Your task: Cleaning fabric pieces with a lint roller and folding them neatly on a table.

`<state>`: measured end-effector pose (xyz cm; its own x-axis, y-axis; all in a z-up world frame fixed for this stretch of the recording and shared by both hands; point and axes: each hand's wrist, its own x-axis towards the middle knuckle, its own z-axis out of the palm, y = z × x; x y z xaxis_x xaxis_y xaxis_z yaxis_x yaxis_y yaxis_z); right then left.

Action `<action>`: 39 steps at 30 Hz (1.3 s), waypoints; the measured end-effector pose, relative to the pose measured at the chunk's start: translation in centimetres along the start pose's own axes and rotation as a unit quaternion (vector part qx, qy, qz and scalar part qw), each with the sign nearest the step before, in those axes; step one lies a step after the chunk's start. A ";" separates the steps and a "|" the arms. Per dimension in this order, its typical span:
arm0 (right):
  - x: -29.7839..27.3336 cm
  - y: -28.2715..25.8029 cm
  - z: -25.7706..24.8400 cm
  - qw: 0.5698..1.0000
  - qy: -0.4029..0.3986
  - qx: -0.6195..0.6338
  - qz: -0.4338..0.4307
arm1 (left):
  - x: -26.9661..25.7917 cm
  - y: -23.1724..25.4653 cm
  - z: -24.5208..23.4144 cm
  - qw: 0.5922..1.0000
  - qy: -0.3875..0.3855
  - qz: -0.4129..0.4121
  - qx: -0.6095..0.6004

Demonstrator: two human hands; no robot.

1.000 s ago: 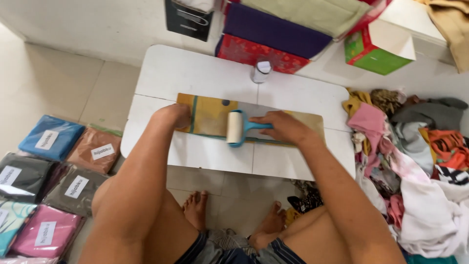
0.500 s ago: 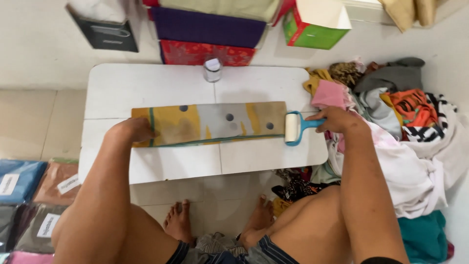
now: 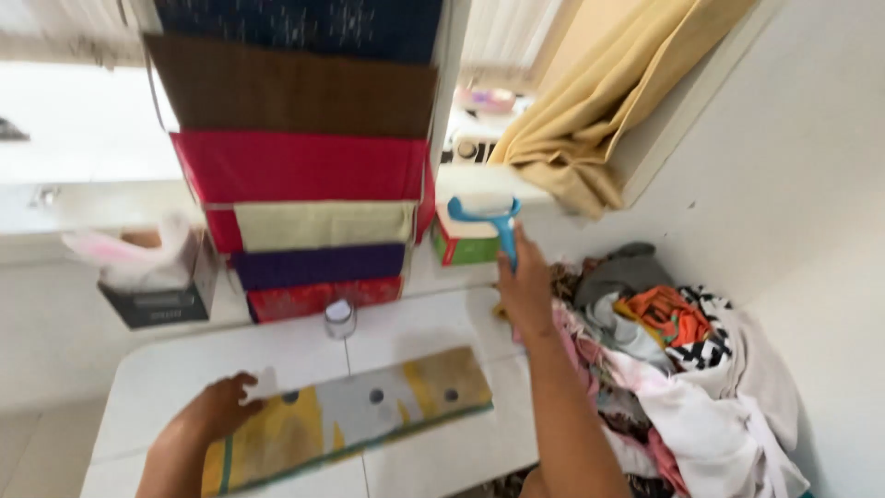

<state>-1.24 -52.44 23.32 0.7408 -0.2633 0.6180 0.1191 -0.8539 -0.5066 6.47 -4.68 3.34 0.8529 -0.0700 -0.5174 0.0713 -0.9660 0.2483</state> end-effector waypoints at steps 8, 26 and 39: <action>1.2 0.0 2.5 0.969 0.051 -0.244 0.003 | 1.1 -1.4 0.3 1.000 -0.008 0.006 -0.016; -8.9 9.1 14.3 0.834 -0.538 -0.112 -0.040 | 0.6 -5.9 3.1 0.987 0.109 0.083 0.089; -5.6 11.4 9.1 0.846 -0.517 -0.125 0.028 | -4.7 -4.7 -2.0 0.986 0.128 0.099 -0.042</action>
<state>2.01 -56.60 8.57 0.9387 0.1170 -0.3242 0.0175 -0.9556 -0.2942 3.18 0.73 6.27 0.9560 -0.1798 -0.2319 -0.0758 -0.9148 0.3968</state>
